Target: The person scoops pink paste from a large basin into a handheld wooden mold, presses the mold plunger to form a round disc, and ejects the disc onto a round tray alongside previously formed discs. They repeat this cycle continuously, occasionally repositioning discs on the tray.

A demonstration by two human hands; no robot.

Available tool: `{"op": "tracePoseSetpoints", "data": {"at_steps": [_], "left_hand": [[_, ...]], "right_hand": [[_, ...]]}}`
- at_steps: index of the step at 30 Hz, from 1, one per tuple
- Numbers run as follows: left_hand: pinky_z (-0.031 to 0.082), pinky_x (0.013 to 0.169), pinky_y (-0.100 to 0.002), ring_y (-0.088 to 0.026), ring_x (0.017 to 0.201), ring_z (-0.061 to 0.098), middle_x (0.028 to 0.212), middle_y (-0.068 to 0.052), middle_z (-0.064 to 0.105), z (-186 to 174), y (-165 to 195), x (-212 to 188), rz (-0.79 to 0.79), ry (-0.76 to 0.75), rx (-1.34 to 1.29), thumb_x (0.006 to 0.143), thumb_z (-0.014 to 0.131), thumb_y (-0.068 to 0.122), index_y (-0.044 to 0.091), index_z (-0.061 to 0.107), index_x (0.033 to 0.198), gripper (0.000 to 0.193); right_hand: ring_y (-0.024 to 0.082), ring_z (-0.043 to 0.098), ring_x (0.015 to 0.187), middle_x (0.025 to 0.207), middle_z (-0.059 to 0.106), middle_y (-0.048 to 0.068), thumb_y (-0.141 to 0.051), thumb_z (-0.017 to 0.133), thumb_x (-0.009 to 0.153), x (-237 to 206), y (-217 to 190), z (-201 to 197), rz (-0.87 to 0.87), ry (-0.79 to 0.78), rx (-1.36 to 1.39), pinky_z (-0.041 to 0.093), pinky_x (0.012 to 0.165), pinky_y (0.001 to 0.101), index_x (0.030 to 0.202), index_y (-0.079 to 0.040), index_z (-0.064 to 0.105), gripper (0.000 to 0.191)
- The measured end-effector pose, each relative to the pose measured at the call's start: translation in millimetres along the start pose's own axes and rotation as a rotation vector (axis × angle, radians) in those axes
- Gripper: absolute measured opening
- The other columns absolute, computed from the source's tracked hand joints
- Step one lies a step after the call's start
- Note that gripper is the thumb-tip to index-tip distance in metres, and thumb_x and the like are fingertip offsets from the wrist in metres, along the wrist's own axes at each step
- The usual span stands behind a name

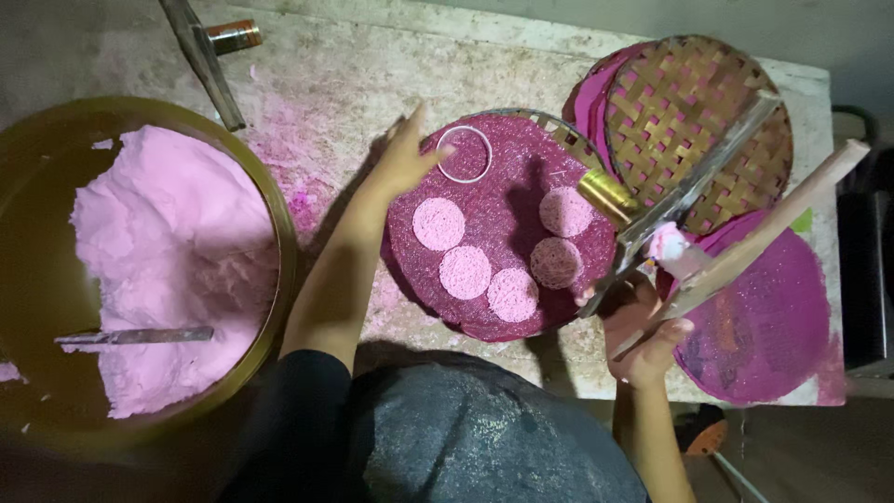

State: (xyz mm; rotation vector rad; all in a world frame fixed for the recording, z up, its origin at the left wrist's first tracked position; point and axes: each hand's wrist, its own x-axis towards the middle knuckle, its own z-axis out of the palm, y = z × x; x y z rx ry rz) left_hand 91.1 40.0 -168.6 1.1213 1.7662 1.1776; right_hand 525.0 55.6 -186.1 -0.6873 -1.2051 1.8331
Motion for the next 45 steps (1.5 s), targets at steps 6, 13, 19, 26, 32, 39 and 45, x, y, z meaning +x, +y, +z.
{"op": "tracePoseSetpoints", "data": {"at_steps": [6, 13, 19, 26, 32, 39, 45], "left_hand": [[0.044, 0.114, -0.037, -0.029, 0.139, 0.051, 0.156, -0.019, 0.048, 6.9, -33.0, -22.4, -0.259, 0.161, -0.588, 0.097, 0.046, -0.007, 0.008, 0.039, 0.156, 0.061], [0.037, 0.117, -0.047, -0.036, 0.145, 0.037, 0.159, -0.020, 0.030, 52.4, -36.9, -147.2, -0.113, 0.540, -0.153, 0.084, 0.065, -0.003, 0.008, 0.027, 0.156, 0.082], [0.019, 0.116, -0.062, -0.050, 0.144, 0.017, 0.156, -0.029, 0.022, 58.1, -44.5, -169.6, 0.106, 0.356, 0.491, 0.072, 0.086, 0.010, 0.016, 0.055, 0.142, 0.077], [0.016, 0.120, -0.063, -0.036, 0.143, 0.036, 0.145, -0.009, 0.052, 68.6, -49.7, -184.7, 0.289, 0.345, 0.557, 0.085, 0.081, 0.017, 0.015, 0.078, 0.094, 0.010], [0.015, 0.121, -0.061, -0.033, 0.141, 0.039, 0.140, -0.007, 0.055, 85.1, -53.2, -198.7, 0.282, 0.313, 0.532, 0.091, 0.077, 0.020, 0.016, 0.080, 0.097, 0.008], [0.012, 0.123, -0.062, -0.029, 0.145, 0.041, 0.151, -0.009, 0.051, 64.1, -18.2, -173.7, 0.281, 0.314, 0.334, 0.090, 0.074, 0.032, 0.014, 0.060, 0.141, 0.056], [0.033, 0.128, -0.048, -0.029, 0.146, 0.050, 0.145, -0.012, 0.059, 24.3, -1.1, -121.3, 0.354, -0.397, -1.582, 0.092, 0.054, 0.074, 0.010, 0.048, 0.154, 0.089]], "right_hand": [[0.031, 0.049, 0.138, 0.147, 0.052, 0.012, -0.080, 0.063, 0.085, -8.6, -2.3, 10.2, -0.061, 0.029, 0.054, 0.036, 0.120, 0.0496, 0.153, -0.005, 0.040, 0.104], [0.030, 0.046, 0.140, 0.147, 0.049, 0.009, -0.079, 0.063, 0.084, -9.0, 9.1, 6.0, -0.107, 0.057, 0.048, 0.036, 0.121, 0.0514, 0.154, -0.018, 0.032, 0.097], [0.028, 0.046, 0.139, 0.148, 0.049, 0.012, -0.090, 0.054, 0.082, -7.0, 0.1, 31.4, 0.043, -0.014, 0.019, 0.034, 0.122, 0.0452, 0.154, 0.000, 0.039, 0.117], [0.029, 0.049, 0.137, 0.148, 0.050, 0.014, -0.093, 0.053, 0.079, -17.4, -12.3, 54.4, 0.027, -0.062, -0.056, 0.037, 0.119, 0.0465, 0.155, 0.002, 0.038, 0.122], [0.032, 0.054, 0.128, 0.141, 0.051, 0.016, -0.091, 0.055, 0.078, -23.6, -17.1, 53.8, 0.037, -0.055, -0.102, 0.047, 0.108, 0.0512, 0.152, -0.002, 0.034, 0.118], [0.029, 0.061, 0.111, 0.127, 0.060, 0.016, -0.088, 0.046, 0.087, 5.6, -19.8, 46.8, 0.275, -0.321, -0.275, 0.052, 0.092, 0.0456, 0.148, 0.002, 0.043, 0.109], [0.027, 0.071, 0.104, 0.115, 0.071, 0.019, -0.077, 0.034, 0.089, 52.1, -32.4, 72.2, 1.011, -0.733, -0.462, 0.057, 0.092, 0.0407, 0.138, 0.001, 0.054, 0.094]]}}
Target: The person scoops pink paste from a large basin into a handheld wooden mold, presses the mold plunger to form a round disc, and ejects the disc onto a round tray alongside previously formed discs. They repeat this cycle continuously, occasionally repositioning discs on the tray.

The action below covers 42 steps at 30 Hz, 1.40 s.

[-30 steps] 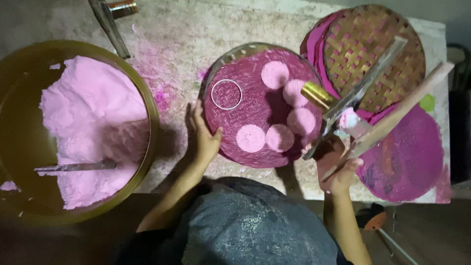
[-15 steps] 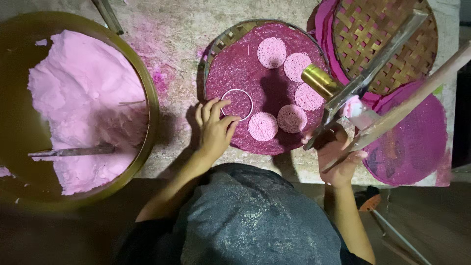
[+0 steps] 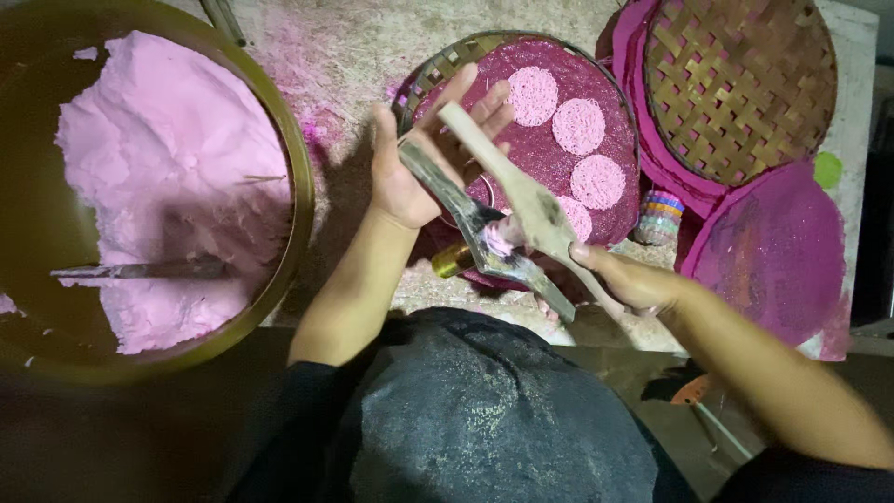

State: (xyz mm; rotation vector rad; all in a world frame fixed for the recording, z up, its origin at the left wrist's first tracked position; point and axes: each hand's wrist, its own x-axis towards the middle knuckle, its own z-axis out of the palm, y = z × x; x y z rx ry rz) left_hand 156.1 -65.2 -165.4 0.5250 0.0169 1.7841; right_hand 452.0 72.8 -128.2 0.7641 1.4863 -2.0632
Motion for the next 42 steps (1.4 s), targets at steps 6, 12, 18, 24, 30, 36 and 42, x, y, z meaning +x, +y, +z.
{"op": "tracePoseSetpoints", "data": {"at_steps": [6, 12, 18, 24, 30, 36, 42], "left_hand": [[0.044, 0.108, -0.040, -0.019, 0.102, 0.059, 0.101, -0.002, 0.059, -8.3, -9.4, 16.3, 0.253, 0.107, -0.122, 0.103, 0.051, 0.055, 0.015, 0.055, 0.112, 0.041], [0.047, 0.103, -0.035, -0.015, 0.095, 0.058, 0.095, 0.003, 0.058, -41.5, 12.9, 23.7, 0.364, 0.029, -0.172, 0.100, 0.054, 0.049, 0.019, 0.055, 0.102, 0.031], [0.049, 0.097, -0.034, -0.014, 0.093, 0.058, 0.091, 0.005, 0.058, -52.4, 8.6, 9.2, 0.381, 0.052, -0.191, 0.096, 0.055, 0.051, 0.020, 0.055, 0.097, 0.031], [0.050, 0.092, -0.035, -0.014, 0.088, 0.055, 0.086, 0.006, 0.054, -49.5, -13.2, 32.3, 0.417, 0.130, -0.171, 0.100, 0.045, 0.052, 0.021, 0.051, 0.091, 0.033], [0.053, 0.087, -0.035, -0.012, 0.082, 0.050, 0.080, 0.007, 0.047, -40.5, 16.9, 48.9, 0.365, 0.096, -0.086, 0.096, 0.046, 0.047, 0.022, 0.049, 0.088, 0.027], [0.051, 0.082, -0.034, -0.011, 0.080, 0.048, 0.078, 0.007, 0.046, -31.7, 42.5, 32.8, 0.350, 0.119, 0.000, 0.094, 0.049, 0.048, 0.021, 0.049, 0.088, 0.027], [0.044, 0.078, -0.033, -0.012, 0.075, 0.048, 0.073, 0.007, 0.047, -36.1, 19.3, 27.0, 0.326, 0.328, -0.060, 0.090, 0.044, 0.047, 0.022, 0.049, 0.081, 0.027]], "right_hand": [[0.022, 0.075, 0.091, 0.100, 0.078, 0.015, -0.073, 0.025, 0.090, -2.9, -75.6, -13.7, 0.159, 0.094, -0.402, 0.061, 0.083, 0.0375, 0.126, -0.003, 0.066, 0.088], [0.024, 0.063, 0.068, 0.077, 0.071, 0.015, -0.076, 0.029, 0.094, 23.1, -103.6, 7.6, 0.130, 0.280, -0.707, 0.053, 0.066, 0.0412, 0.100, 0.004, 0.073, 0.091], [0.021, 0.070, 0.071, 0.079, 0.073, 0.011, -0.080, 0.031, 0.086, 29.5, -113.7, 32.9, 0.136, 0.314, -0.700, 0.058, 0.070, 0.0377, 0.105, 0.001, 0.072, 0.093], [0.029, 0.071, 0.081, 0.083, 0.073, 0.020, -0.071, 0.032, 0.094, 16.1, -119.0, 25.8, 0.133, 0.429, -0.889, 0.055, 0.079, 0.0443, 0.114, 0.004, 0.070, 0.087], [0.033, 0.069, 0.093, 0.099, 0.070, 0.024, -0.062, 0.041, 0.101, 33.8, -111.3, 24.0, -0.187, 0.502, -0.962, 0.051, 0.085, 0.0467, 0.132, 0.006, 0.061, 0.077], [0.028, 0.070, 0.068, 0.072, 0.068, 0.021, -0.056, 0.040, 0.100, 54.5, -104.6, 41.8, -0.093, 0.469, -0.843, 0.054, 0.072, 0.0448, 0.130, 0.001, 0.064, 0.069], [0.024, 0.065, 0.061, 0.069, 0.065, 0.011, -0.056, 0.039, 0.101, 42.9, -113.3, 46.4, 0.050, 0.418, -0.679, 0.055, 0.063, 0.0428, 0.115, 0.007, 0.067, 0.070]]}}
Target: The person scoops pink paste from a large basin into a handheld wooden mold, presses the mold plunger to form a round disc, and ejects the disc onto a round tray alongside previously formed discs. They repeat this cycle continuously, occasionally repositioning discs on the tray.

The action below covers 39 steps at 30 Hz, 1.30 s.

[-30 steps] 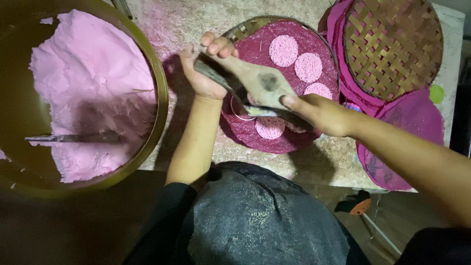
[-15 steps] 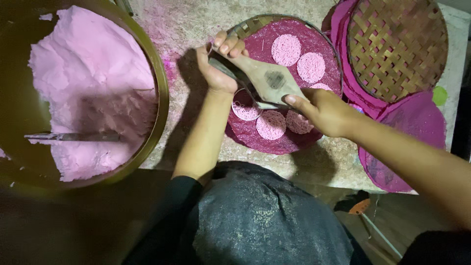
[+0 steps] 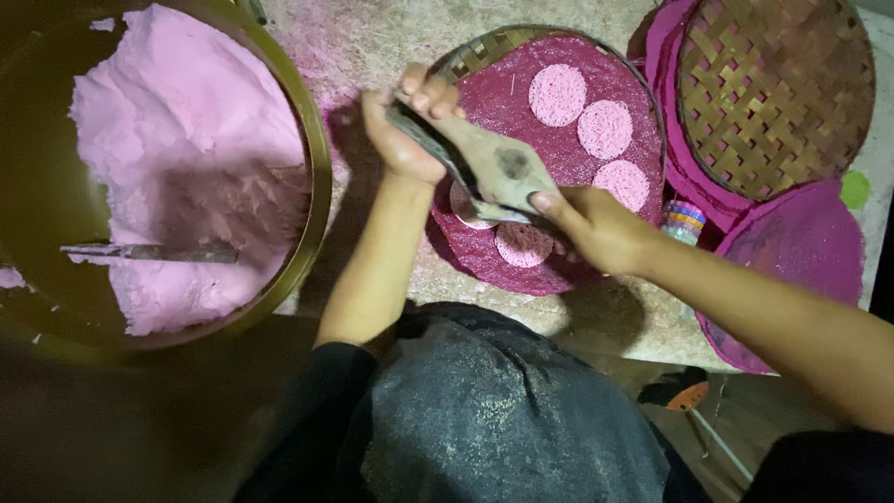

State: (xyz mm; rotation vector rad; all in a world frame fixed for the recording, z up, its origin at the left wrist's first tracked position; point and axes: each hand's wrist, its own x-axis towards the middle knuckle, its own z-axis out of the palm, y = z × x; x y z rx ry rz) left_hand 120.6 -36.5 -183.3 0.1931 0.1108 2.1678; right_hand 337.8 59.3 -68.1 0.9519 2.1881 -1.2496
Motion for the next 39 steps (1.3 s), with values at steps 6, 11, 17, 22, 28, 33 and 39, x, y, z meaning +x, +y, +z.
{"op": "tracePoseSetpoints", "data": {"at_steps": [6, 11, 17, 22, 28, 33, 39], "left_hand": [[0.041, 0.077, -0.034, -0.012, 0.074, 0.047, 0.072, 0.007, 0.046, -5.1, -8.5, 16.5, 0.008, -0.003, -0.011, 0.091, 0.043, 0.044, 0.022, 0.048, 0.079, 0.026], [0.042, 0.077, -0.035, -0.014, 0.073, 0.046, 0.070, 0.007, 0.045, -2.1, 1.5, 18.0, 0.009, 0.011, 0.044, 0.089, 0.044, 0.044, 0.022, 0.048, 0.078, 0.025], [0.044, 0.081, -0.037, -0.017, 0.079, 0.048, 0.079, 0.002, 0.049, 4.1, 6.7, 23.6, 0.039, -0.108, 0.045, 0.093, 0.045, 0.045, 0.019, 0.050, 0.085, 0.028], [0.052, 0.095, -0.041, -0.020, 0.103, 0.063, 0.111, -0.007, 0.064, -2.2, 32.8, 9.2, 0.019, 0.383, 0.392, 0.094, 0.034, 0.041, 0.011, 0.063, 0.111, 0.045], [0.034, 0.108, -0.056, -0.038, 0.133, 0.040, 0.148, -0.020, 0.043, -10.1, 6.0, -67.2, -0.320, -0.262, 1.964, 0.070, 0.083, 0.019, 0.013, 0.018, 0.159, 0.110], [0.018, 0.120, -0.058, -0.036, 0.145, 0.026, 0.159, -0.018, 0.031, -5.1, -6.4, -75.9, -0.477, -0.420, 2.201, 0.071, 0.094, 0.029, 0.019, 0.006, 0.162, 0.127], [0.023, 0.122, -0.052, -0.038, 0.146, 0.032, 0.156, -0.016, 0.045, 4.7, 2.5, -52.6, -0.577, -0.327, 1.915, 0.071, 0.091, 0.025, 0.015, 0.007, 0.163, 0.125]], "right_hand": [[0.026, 0.065, 0.061, 0.065, 0.064, 0.016, -0.057, 0.040, 0.102, 4.2, 4.2, -11.9, -0.040, 0.135, -0.229, 0.052, 0.064, 0.0444, 0.115, 0.005, 0.068, 0.070], [0.029, 0.066, 0.063, 0.065, 0.064, 0.018, -0.056, 0.041, 0.102, 10.9, 10.6, -6.3, -0.119, 0.145, -0.192, 0.052, 0.066, 0.0461, 0.116, 0.003, 0.070, 0.067], [0.022, 0.064, 0.079, 0.086, 0.068, 0.017, -0.045, 0.052, 0.105, 19.8, 17.0, -2.1, -0.336, 0.288, -0.104, 0.051, 0.074, 0.0425, 0.128, 0.002, 0.064, 0.054], [0.015, 0.064, 0.097, 0.103, 0.071, 0.009, -0.042, 0.062, 0.102, 13.1, 43.7, 17.8, -0.616, 0.353, 0.088, 0.050, 0.087, 0.0341, 0.127, 0.003, 0.062, 0.051], [0.010, 0.060, 0.090, 0.103, 0.063, 0.004, -0.076, 0.066, 0.090, -23.0, 82.2, 32.1, -0.715, 0.441, 0.739, 0.048, 0.073, 0.0271, 0.120, 0.001, 0.058, 0.084], [0.012, 0.059, 0.071, 0.087, 0.062, 0.004, -0.090, 0.049, 0.086, -42.7, 110.2, 41.7, -0.619, 0.676, 0.663, 0.045, 0.060, 0.0285, 0.121, -0.002, 0.056, 0.095], [0.017, 0.057, 0.074, 0.095, 0.057, 0.008, -0.085, 0.054, 0.090, -63.8, 156.1, 61.5, -0.627, 0.792, 0.876, 0.044, 0.063, 0.0328, 0.130, -0.001, 0.049, 0.093]]}}
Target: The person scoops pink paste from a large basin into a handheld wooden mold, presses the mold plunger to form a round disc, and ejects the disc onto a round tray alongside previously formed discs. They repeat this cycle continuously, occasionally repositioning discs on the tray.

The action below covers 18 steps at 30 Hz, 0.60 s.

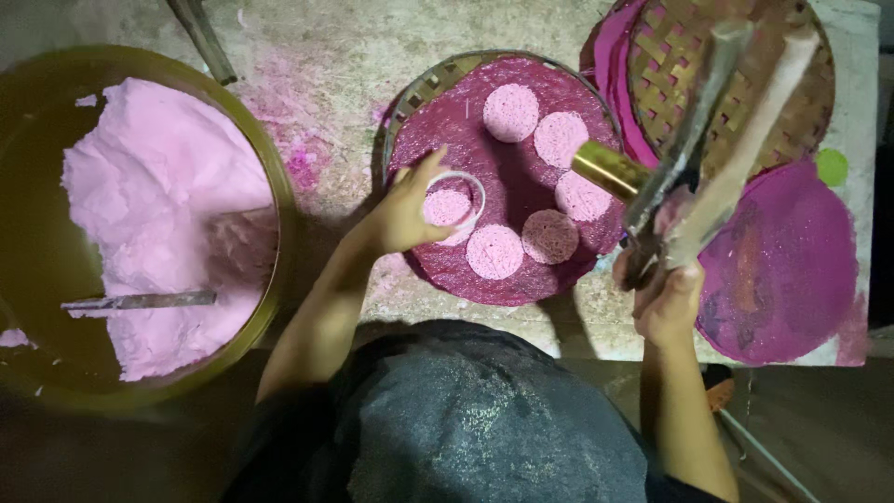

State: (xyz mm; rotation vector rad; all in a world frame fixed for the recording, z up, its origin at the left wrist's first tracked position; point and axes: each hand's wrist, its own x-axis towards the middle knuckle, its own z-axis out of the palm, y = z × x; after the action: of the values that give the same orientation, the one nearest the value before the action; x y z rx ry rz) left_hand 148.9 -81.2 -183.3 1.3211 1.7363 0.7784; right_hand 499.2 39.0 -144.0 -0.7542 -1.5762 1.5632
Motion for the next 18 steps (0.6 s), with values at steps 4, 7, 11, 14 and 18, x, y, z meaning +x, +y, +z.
{"op": "tracePoseSetpoints", "data": {"at_steps": [4, 7, 11, 14, 18], "left_hand": [[0.026, 0.121, -0.050, -0.043, 0.143, 0.033, 0.153, -0.024, 0.044, 22.6, 16.0, 43.3, 0.146, 0.053, 0.144, 0.070, 0.093, 0.023, 0.009, 0.011, 0.160, 0.123], [0.029, 0.120, -0.049, -0.046, 0.142, 0.035, 0.151, -0.028, 0.043, 42.6, 36.4, 70.3, 0.232, 0.059, 0.243, 0.069, 0.093, 0.023, 0.006, 0.013, 0.160, 0.122], [0.027, 0.116, -0.052, -0.048, 0.142, 0.030, 0.150, -0.033, 0.037, 41.6, 82.8, 67.0, 0.306, 0.065, 0.229, 0.065, 0.096, 0.028, 0.002, 0.010, 0.160, 0.130], [0.027, 0.119, -0.054, -0.043, 0.143, 0.037, 0.152, -0.032, 0.042, 27.0, 126.6, 29.5, 0.681, 0.139, 0.240, 0.070, 0.091, 0.041, -0.003, 0.028, 0.153, 0.113], [0.052, 0.084, -0.047, -0.033, 0.098, 0.067, 0.095, -0.015, 0.071, -1.0, 165.1, -38.4, 0.459, -0.277, 0.358, 0.066, 0.077, 0.043, 0.011, 0.064, 0.100, 0.048]], "right_hand": [[0.017, 0.056, 0.075, 0.083, 0.059, 0.008, -0.085, 0.051, 0.092, -24.1, 11.1, -27.0, 0.007, 0.100, -0.007, 0.040, 0.063, 0.0315, 0.127, 0.000, 0.051, 0.092], [0.016, 0.055, 0.073, 0.093, 0.057, 0.006, -0.084, 0.054, 0.089, -39.0, 20.2, -43.8, -0.006, 0.158, 0.037, 0.041, 0.060, 0.0316, 0.133, -0.003, 0.046, 0.092], [0.013, 0.052, 0.062, 0.077, 0.059, 0.005, -0.082, 0.054, 0.088, -54.2, 17.4, -57.2, 0.034, 0.150, -0.148, 0.038, 0.053, 0.0289, 0.112, 0.000, 0.056, 0.085], [0.014, 0.056, 0.063, 0.080, 0.061, 0.004, -0.071, 0.071, 0.079, -53.4, -7.2, -45.7, 0.079, 0.027, -0.342, 0.044, 0.052, 0.0306, 0.099, 0.001, 0.061, 0.074], [0.024, 0.061, 0.072, 0.080, 0.060, 0.007, -0.062, 0.082, 0.068, -27.5, -77.8, 6.6, -0.366, -0.433, -0.716, 0.049, 0.063, 0.0367, 0.101, 0.000, 0.064, 0.073]]}}
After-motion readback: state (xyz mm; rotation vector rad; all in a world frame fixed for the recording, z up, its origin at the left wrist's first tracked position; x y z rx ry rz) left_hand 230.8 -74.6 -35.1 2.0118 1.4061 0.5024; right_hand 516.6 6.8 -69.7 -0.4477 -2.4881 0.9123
